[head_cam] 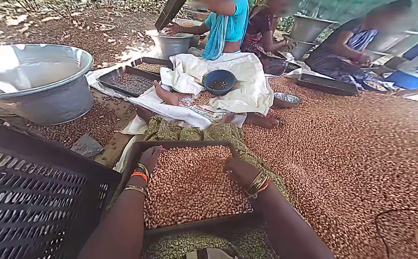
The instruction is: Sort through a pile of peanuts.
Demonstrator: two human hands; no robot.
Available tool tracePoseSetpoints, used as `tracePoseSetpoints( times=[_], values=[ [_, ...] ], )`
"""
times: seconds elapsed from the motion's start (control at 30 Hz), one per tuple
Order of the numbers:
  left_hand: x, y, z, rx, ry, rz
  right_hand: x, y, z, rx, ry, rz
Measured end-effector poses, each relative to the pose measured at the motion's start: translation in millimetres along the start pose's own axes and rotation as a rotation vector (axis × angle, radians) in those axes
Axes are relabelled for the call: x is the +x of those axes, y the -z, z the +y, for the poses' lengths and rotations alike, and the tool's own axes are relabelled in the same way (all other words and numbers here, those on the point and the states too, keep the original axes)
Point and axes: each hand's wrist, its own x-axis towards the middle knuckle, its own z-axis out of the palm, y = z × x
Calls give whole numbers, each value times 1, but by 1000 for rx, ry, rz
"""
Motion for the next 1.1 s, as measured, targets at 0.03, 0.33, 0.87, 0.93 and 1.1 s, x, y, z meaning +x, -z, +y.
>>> tracePoseSetpoints(
  times=[0.03, 0.33, 0.87, 0.93, 1.1],
  values=[
    [1, 0, -1, 1, -1, -1, -5, 6, 5, 14, -58, 2],
    [-5, 0, 12, 39, -25, -8, 4, -7, 4, 92, 70, -183],
    [-62, -69, 142, 658, -1028, 656, 19, -24, -2, 237, 251, 61],
    [-73, -81, 165, 582, -1084, 704, -3, -20, -23, 744, 412, 221],
    [-96, -84, 240, 367, -1238, 776, -39, -48, -93, 1811, 1174, -270]
  ],
)
